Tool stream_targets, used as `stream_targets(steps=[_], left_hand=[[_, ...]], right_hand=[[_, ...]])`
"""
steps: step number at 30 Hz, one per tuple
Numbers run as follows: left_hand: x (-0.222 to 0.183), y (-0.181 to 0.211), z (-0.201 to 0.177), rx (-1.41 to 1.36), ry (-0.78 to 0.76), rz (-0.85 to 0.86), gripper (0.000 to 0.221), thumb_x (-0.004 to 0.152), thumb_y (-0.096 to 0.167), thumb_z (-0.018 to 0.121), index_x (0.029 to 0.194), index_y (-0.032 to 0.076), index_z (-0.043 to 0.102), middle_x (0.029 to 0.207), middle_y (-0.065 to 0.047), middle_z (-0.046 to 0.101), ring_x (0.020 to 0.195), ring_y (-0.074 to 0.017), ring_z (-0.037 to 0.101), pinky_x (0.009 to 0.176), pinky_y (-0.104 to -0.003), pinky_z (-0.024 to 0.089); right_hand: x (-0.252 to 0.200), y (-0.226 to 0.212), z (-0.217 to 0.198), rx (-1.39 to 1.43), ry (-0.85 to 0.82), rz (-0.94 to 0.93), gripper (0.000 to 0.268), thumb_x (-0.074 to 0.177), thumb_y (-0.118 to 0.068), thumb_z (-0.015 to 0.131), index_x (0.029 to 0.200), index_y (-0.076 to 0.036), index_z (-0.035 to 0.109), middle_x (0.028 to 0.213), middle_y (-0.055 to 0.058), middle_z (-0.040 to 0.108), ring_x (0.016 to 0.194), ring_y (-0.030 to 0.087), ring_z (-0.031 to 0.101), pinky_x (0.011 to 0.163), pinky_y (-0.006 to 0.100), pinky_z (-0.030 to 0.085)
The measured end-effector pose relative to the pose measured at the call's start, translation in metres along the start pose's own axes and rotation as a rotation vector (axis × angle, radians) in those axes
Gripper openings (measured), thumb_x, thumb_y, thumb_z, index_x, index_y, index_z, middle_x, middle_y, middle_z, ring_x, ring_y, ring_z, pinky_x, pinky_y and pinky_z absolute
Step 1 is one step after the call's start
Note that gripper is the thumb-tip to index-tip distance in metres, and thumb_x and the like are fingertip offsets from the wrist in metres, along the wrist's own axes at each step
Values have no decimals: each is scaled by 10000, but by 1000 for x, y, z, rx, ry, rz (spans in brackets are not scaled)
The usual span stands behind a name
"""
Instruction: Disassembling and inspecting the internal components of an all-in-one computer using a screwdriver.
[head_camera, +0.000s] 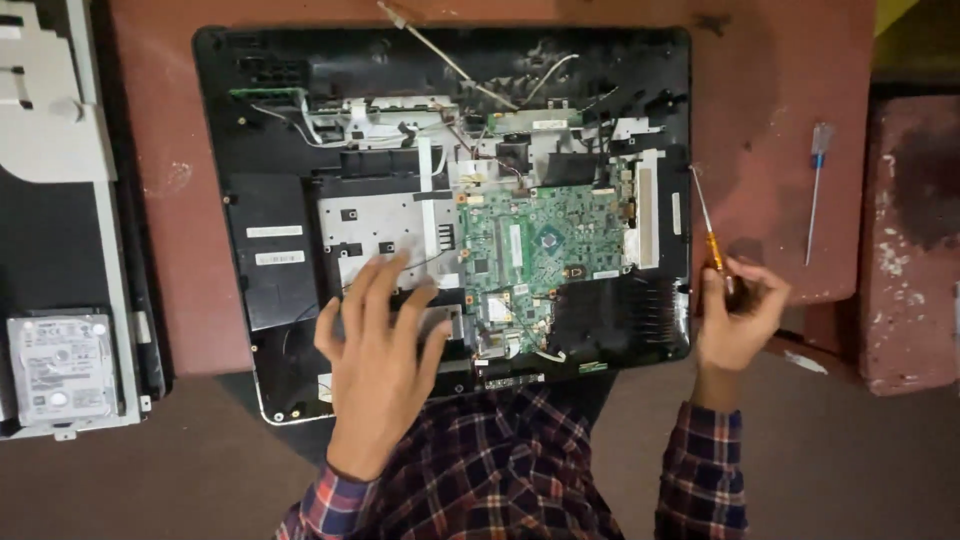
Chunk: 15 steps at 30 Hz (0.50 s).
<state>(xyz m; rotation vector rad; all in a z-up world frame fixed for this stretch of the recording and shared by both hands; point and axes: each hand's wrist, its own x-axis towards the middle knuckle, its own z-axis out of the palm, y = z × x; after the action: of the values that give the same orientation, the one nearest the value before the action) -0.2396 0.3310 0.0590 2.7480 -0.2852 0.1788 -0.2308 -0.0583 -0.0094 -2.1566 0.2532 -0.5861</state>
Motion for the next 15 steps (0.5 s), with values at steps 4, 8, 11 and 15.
stream_targets(steps=[4,8,11,15], left_hand=[[0,1,-7,43,-33,36,375,1073,408,584,1360,170,555,1595,-91,409,1468,-319,400,1118,-547,254],[-3,6,-11,75,13,32,338,1057,417,630,1308,197,572,1529,-70,485,1429,-314,448,1091,-531,254],[-2,12,-7,23,39,28,294,1073,404,605,1281,197,591,1508,-68,505,1418,-309,457,1094,-514,237],[0,12,1,21,86,21,220,1053,309,657,1232,189,617,1460,-51,550,1394,-283,483,1097,-472,230]], right_hand=[[4,-21,-3,-131,-51,-30,302,1036,46,715,1266,-14,528,1250,192,581,1158,318,593,1028,413,519],[1,-64,5,-293,-37,-351,149,1102,-87,646,1188,17,585,1233,192,512,1220,363,516,1080,501,449],[-20,-106,31,-287,-280,-435,191,1024,-192,666,1084,-11,667,1112,161,634,1118,324,571,1057,483,426],[-46,-141,59,-403,-721,-339,435,905,-430,699,1234,-146,672,1141,21,723,1041,192,611,911,391,473]])
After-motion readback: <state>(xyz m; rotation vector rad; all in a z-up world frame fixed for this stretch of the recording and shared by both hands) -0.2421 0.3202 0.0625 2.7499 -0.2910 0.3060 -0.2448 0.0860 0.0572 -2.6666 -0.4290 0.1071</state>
